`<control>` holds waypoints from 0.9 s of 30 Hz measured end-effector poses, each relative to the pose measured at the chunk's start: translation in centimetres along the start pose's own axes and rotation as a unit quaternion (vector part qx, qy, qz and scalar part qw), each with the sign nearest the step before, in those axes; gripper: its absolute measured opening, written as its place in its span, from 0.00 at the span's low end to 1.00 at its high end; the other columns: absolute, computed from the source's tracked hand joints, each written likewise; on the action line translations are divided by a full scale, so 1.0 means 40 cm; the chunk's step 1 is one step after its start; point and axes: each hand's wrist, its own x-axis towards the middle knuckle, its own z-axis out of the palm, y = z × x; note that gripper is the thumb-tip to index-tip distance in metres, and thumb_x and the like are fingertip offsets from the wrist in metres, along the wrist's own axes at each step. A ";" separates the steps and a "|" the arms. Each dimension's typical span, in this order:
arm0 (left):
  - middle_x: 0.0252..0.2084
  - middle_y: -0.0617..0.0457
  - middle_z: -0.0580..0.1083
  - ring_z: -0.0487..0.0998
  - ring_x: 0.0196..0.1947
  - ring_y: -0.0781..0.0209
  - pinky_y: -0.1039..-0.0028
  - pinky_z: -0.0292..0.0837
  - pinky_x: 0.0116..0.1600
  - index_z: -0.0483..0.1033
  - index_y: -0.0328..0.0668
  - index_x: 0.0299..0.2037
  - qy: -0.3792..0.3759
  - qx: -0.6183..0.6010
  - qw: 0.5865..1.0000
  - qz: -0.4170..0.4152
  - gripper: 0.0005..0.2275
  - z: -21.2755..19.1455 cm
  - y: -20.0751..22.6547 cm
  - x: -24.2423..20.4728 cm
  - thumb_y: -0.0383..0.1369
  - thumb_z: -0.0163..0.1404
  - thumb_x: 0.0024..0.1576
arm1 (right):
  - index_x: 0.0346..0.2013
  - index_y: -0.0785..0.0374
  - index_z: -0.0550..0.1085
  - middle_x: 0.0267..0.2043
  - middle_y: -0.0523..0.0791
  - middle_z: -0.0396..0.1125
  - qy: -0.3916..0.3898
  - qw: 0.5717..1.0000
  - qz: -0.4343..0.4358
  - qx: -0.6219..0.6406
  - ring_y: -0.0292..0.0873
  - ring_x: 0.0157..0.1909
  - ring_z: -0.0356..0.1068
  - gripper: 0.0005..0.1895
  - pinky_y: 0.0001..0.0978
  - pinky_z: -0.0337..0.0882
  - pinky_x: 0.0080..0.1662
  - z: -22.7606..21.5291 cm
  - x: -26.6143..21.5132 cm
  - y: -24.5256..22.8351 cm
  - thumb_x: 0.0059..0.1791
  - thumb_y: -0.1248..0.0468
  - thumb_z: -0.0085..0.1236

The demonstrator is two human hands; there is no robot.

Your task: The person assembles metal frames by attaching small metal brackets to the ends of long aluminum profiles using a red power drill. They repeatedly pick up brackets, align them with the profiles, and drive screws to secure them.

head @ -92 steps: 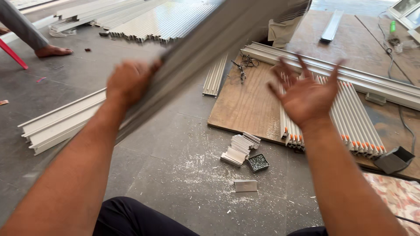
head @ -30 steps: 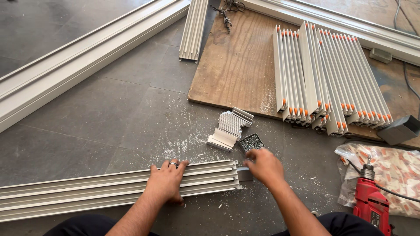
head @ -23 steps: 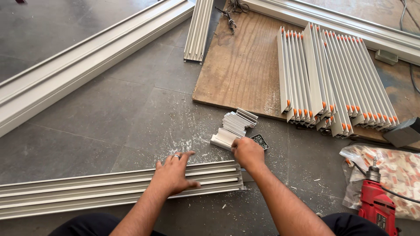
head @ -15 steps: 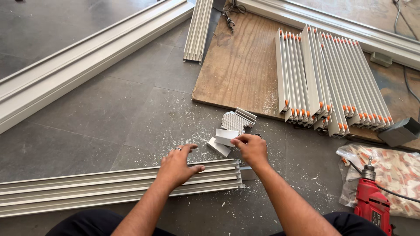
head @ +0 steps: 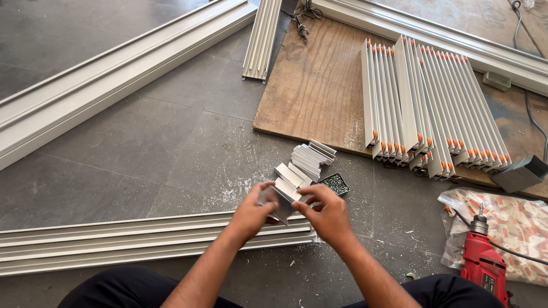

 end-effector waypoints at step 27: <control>0.45 0.41 0.83 0.86 0.41 0.51 0.64 0.86 0.44 0.77 0.32 0.55 -0.029 -0.164 0.983 -0.075 0.16 0.075 -0.055 0.024 0.36 0.48 0.62 | 0.39 0.56 0.76 0.38 0.44 0.79 -0.035 0.980 0.081 -0.176 0.42 0.37 0.80 0.08 0.37 0.78 0.39 -0.117 -0.072 0.079 0.45 0.64 0.63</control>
